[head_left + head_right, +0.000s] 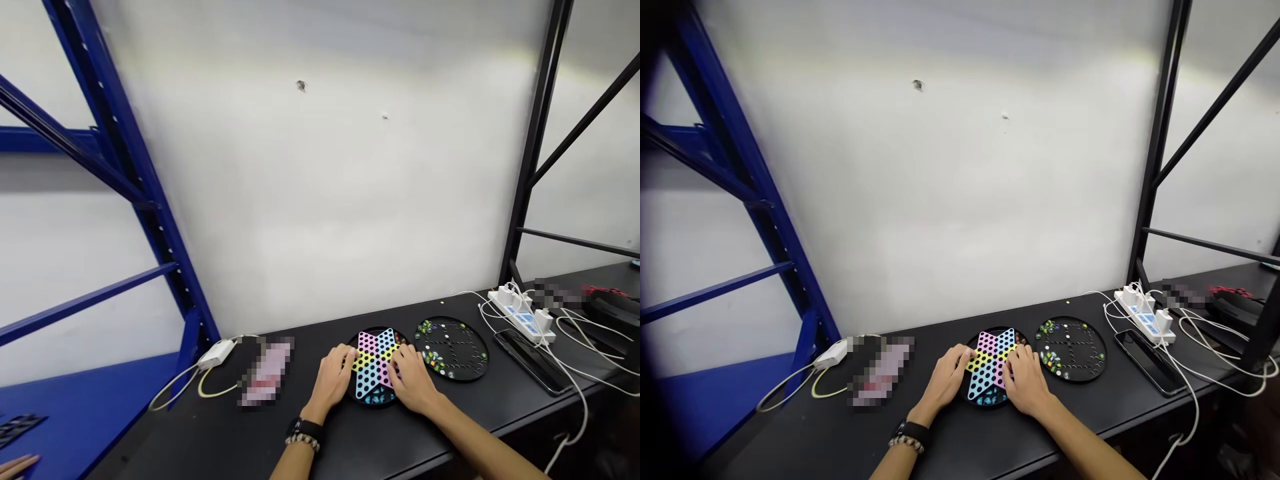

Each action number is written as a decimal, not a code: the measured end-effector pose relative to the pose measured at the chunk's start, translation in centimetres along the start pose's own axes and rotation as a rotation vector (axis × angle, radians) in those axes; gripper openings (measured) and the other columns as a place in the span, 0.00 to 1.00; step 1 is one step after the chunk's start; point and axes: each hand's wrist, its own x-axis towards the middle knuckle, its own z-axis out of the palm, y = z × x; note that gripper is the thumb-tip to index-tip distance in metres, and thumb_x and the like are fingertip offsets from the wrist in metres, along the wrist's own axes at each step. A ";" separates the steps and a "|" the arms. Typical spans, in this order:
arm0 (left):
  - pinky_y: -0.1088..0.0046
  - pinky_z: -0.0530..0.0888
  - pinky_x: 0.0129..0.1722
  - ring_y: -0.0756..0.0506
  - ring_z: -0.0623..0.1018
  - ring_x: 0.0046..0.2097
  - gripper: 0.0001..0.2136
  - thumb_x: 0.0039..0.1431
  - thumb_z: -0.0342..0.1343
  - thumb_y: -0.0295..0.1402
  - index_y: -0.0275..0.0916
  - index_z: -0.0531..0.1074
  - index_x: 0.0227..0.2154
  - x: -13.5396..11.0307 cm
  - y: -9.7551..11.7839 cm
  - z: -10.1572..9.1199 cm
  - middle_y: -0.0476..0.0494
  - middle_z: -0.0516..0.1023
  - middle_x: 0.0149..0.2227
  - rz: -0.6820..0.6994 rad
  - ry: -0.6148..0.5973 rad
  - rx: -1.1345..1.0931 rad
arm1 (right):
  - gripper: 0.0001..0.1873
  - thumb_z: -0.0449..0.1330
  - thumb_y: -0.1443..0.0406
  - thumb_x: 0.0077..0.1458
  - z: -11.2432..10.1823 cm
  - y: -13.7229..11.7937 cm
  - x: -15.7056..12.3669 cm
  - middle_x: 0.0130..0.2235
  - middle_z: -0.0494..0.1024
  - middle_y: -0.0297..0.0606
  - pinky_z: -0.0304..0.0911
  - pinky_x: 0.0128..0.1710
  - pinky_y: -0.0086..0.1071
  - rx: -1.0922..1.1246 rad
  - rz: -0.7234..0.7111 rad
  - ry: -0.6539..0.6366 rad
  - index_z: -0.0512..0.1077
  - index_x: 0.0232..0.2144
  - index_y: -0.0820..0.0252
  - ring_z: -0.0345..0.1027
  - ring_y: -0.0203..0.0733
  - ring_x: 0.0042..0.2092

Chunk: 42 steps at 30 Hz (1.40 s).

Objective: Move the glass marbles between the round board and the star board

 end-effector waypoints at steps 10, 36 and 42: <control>0.64 0.70 0.48 0.43 0.75 0.43 0.21 0.68 0.36 0.45 0.45 0.73 0.34 0.0 -0.2 0.0 0.46 0.78 0.38 0.001 -0.002 -0.010 | 0.21 0.48 0.60 0.64 -2.7 1.9 -1.6 0.63 0.61 0.47 0.55 0.60 0.42 0.045 0.008 -0.037 0.62 0.57 0.57 0.55 0.49 0.63; 0.65 0.70 0.48 0.43 0.75 0.43 0.21 0.68 0.37 0.44 0.45 0.75 0.36 0.0 0.1 -0.1 0.47 0.78 0.39 -0.012 -0.007 0.004 | 0.08 0.62 0.62 0.47 -6.3 11.9 1.1 0.25 0.71 0.32 0.59 0.27 0.28 0.586 0.463 -0.188 0.73 0.29 0.60 0.65 0.36 0.27; 0.64 0.69 0.50 0.43 0.75 0.43 0.21 0.67 0.36 0.46 0.45 0.74 0.35 0.1 0.1 -0.1 0.46 0.78 0.39 -0.016 -0.018 -0.001 | 0.12 0.63 0.57 0.47 -8.5 12.5 2.2 0.29 0.72 0.34 0.52 0.18 0.24 1.436 0.692 0.179 0.70 0.32 0.58 0.61 0.32 0.24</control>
